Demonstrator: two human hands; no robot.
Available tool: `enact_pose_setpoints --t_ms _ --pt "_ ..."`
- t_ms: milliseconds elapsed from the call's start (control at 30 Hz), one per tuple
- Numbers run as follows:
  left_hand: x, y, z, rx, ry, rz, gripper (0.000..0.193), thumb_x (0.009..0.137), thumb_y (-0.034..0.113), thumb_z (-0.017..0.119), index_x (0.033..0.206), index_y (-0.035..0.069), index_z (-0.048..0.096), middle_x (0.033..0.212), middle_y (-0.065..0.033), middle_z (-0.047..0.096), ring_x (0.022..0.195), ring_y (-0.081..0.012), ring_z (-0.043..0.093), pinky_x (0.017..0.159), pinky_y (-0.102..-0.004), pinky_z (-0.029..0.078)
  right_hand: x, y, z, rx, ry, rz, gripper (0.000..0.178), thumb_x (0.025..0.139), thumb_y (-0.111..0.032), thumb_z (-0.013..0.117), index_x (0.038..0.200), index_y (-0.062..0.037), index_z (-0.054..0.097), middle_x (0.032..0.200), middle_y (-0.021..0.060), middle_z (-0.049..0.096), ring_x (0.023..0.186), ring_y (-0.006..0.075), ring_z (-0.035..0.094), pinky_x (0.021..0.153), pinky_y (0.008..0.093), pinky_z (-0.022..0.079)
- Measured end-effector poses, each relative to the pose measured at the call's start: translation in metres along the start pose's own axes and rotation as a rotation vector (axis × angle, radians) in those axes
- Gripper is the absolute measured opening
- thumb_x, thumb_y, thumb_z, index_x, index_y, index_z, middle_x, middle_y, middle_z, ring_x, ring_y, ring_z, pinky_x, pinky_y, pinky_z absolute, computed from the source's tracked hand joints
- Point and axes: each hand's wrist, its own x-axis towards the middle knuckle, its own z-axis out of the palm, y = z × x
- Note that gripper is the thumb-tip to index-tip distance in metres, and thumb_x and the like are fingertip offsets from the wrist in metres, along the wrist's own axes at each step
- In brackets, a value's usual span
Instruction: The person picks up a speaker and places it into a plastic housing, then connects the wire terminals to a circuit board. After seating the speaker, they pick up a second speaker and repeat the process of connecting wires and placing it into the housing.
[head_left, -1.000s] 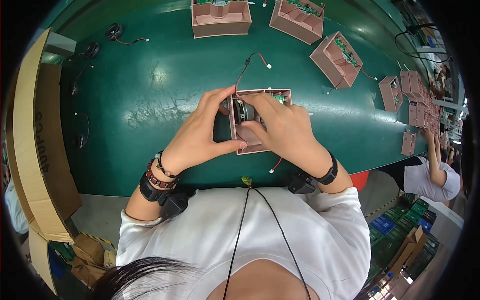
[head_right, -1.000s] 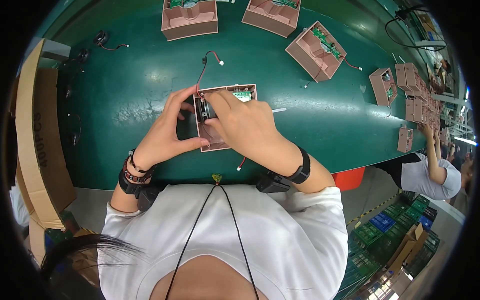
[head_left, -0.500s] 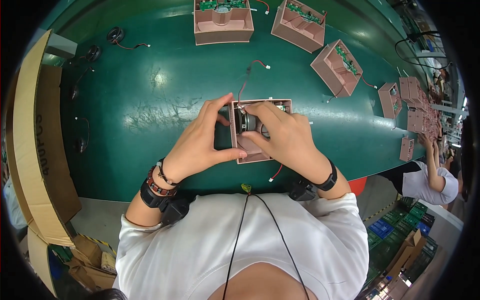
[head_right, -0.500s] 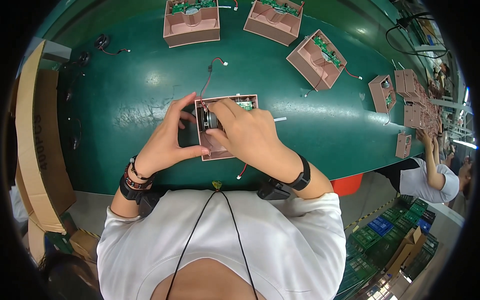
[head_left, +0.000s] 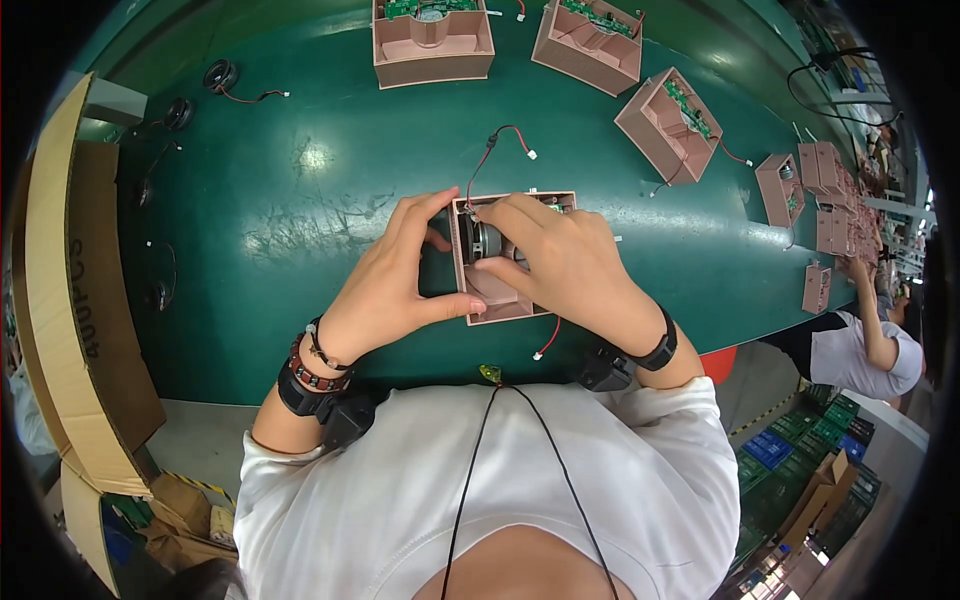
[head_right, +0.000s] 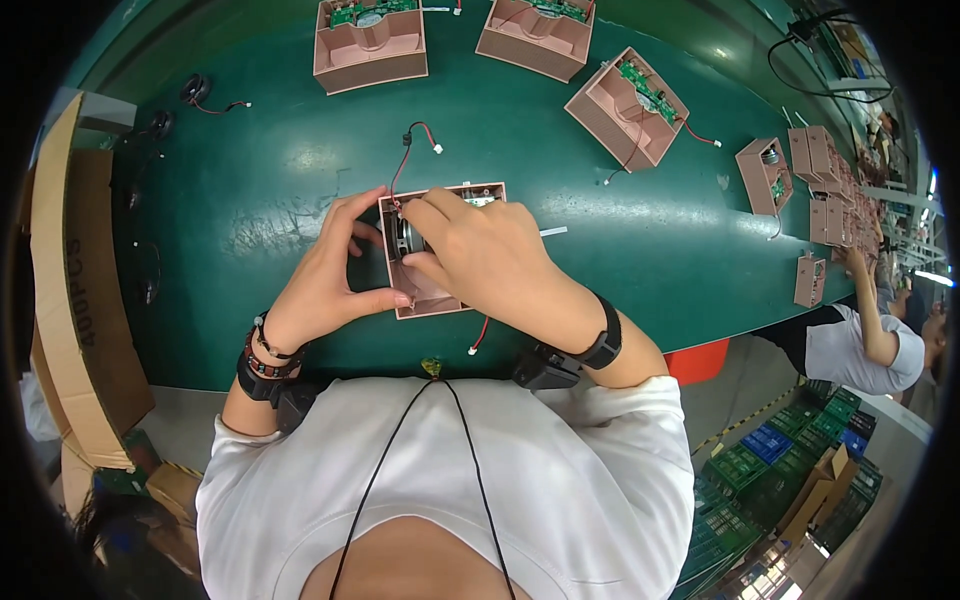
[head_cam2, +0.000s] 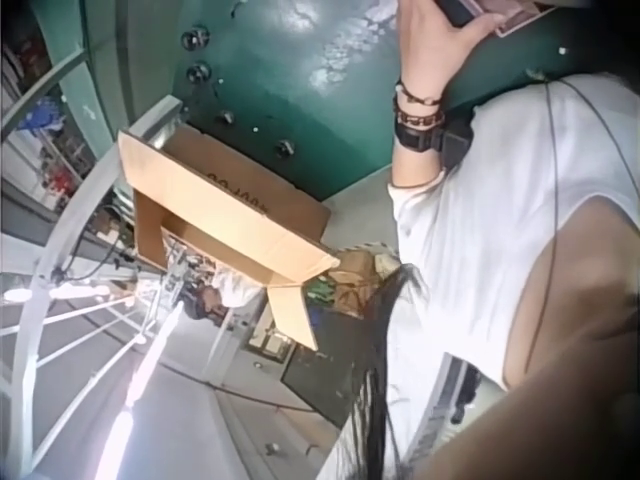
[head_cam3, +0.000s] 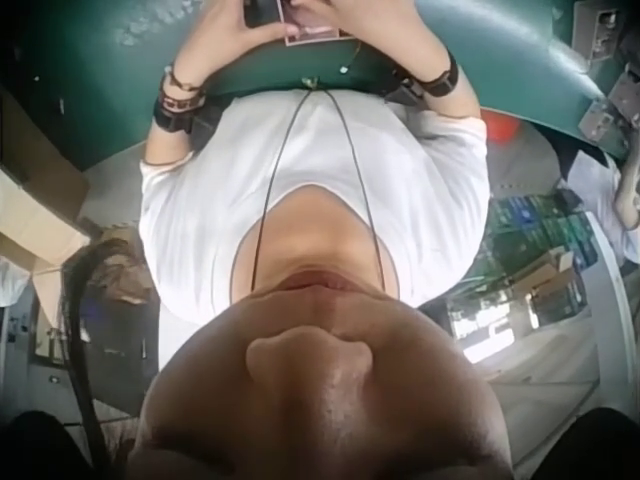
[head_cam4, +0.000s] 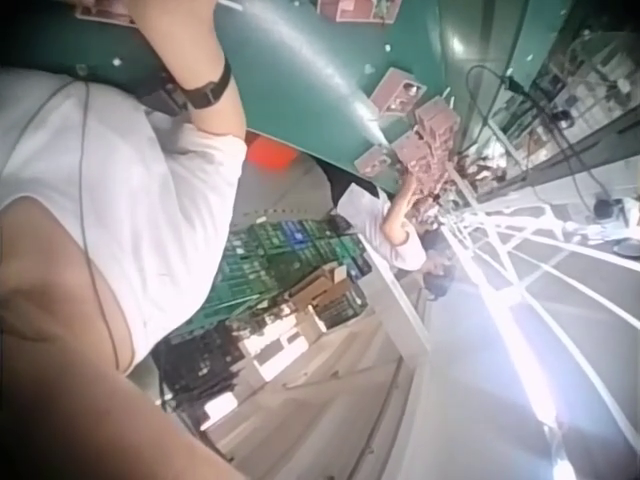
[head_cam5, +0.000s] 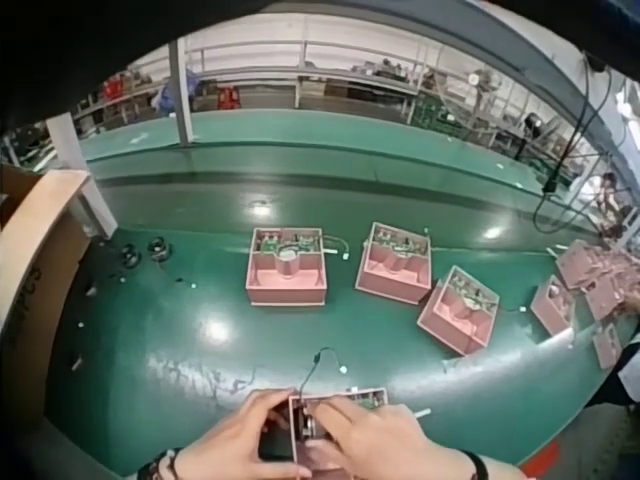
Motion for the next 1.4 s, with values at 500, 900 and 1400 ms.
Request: enact_pose_setpoints --t_ms 500,900,1400 --pt "0.001 0.001 -0.002 -0.002 -0.002 -0.003 0.098 0.064 0.036 0.086 0.141 0.007 0.033 0.127 -0.0131 0.043 0.093 -0.0239 0.058 0.082 -0.0358 0.05 0.0 -0.002 0.002 -0.002 0.0 0.031 0.042 0.07 -0.024 0.077 0.106 -0.0092 0.062 0.092 0.0009 0.063 0.061 0.0211 0.062 0.052 0.0322 0.048" --pt "0.004 -0.002 -0.003 0.041 -0.031 0.009 0.102 0.064 0.039 0.086 0.143 0.008 0.031 0.126 -0.0127 0.044 0.093 -0.0234 0.059 0.081 -0.0357 0.05 -0.006 0.0 0.012 0.0 0.091 0.016 0.042 0.072 -0.024 0.076 0.109 -0.0096 0.061 0.098 0.0013 0.062 0.063 0.0221 0.063 0.051 0.0322 0.049" --pt "0.003 -0.003 0.0 0.001 0.105 0.009 0.07 0.082 0.025 0.073 0.139 0.007 0.037 0.125 -0.011 0.048 0.097 -0.021 0.058 0.079 -0.0335 0.049 -0.004 -0.002 -0.01 0.134 0.246 0.048 0.02 0.088 -0.02 0.064 0.101 -0.0048 0.061 0.088 0.0046 0.062 0.061 0.0201 0.06 0.049 0.0311 0.044"
